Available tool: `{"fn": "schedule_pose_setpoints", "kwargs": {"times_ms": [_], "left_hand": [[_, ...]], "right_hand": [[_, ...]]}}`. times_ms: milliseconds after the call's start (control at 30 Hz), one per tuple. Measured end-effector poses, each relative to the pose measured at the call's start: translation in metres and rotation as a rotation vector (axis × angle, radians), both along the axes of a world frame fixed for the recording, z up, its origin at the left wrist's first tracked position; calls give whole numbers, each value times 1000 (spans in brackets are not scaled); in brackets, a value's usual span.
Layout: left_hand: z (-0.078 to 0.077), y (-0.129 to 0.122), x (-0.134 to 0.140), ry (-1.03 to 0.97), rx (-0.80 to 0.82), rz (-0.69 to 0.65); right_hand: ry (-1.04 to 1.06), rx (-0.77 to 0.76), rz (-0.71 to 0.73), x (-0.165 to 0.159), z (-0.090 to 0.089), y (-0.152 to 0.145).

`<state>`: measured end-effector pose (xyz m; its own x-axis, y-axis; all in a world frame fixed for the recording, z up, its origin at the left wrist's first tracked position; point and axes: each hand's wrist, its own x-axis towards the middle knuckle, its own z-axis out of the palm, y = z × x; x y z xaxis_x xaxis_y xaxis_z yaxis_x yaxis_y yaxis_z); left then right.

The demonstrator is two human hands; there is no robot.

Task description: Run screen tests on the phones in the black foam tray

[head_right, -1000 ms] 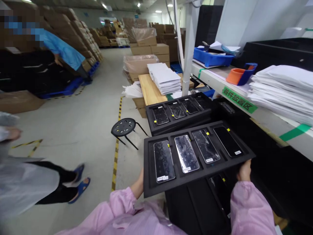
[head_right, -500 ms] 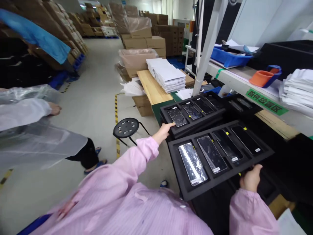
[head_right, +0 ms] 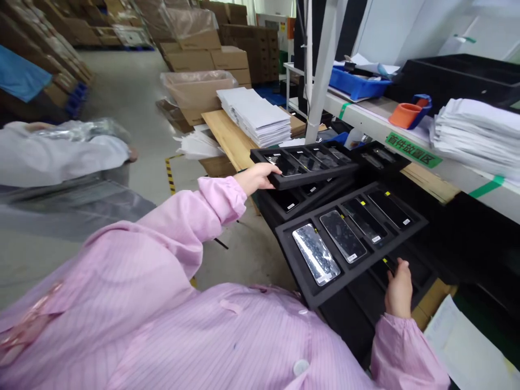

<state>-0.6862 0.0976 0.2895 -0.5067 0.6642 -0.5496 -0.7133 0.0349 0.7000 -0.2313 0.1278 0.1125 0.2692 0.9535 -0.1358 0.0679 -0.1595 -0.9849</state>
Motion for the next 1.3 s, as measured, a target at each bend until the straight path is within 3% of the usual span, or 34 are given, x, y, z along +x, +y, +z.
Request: {"fn": "schedule_pose_setpoints", "kwargs": {"times_ms": [200, 333, 467, 767, 900, 1133, 1300], "left_hand": [[34, 11, -6, 37, -83, -71], [39, 12, -10, 71, -57, -53], [23, 12, -8, 59, -64, -34], [-51, -12, 17, -94, -131, -35], [-73, -16, 27, -135, -122, -31], [-85, -32, 44, -154, -107, -61], [-73, -32, 53, -125, -50, -3]], "right_hand": [[31, -34, 41, -6, -3, 2], [23, -37, 65, -10, -4, 2], [-9, -24, 66, -13, -1, 0], [-63, 19, 86, -23, 8, -3], [-89, 38, 75, -28, 6, 1], [-105, 38, 96, -37, 2, 2], [-130, 68, 78, -38, 12, 1]]}}
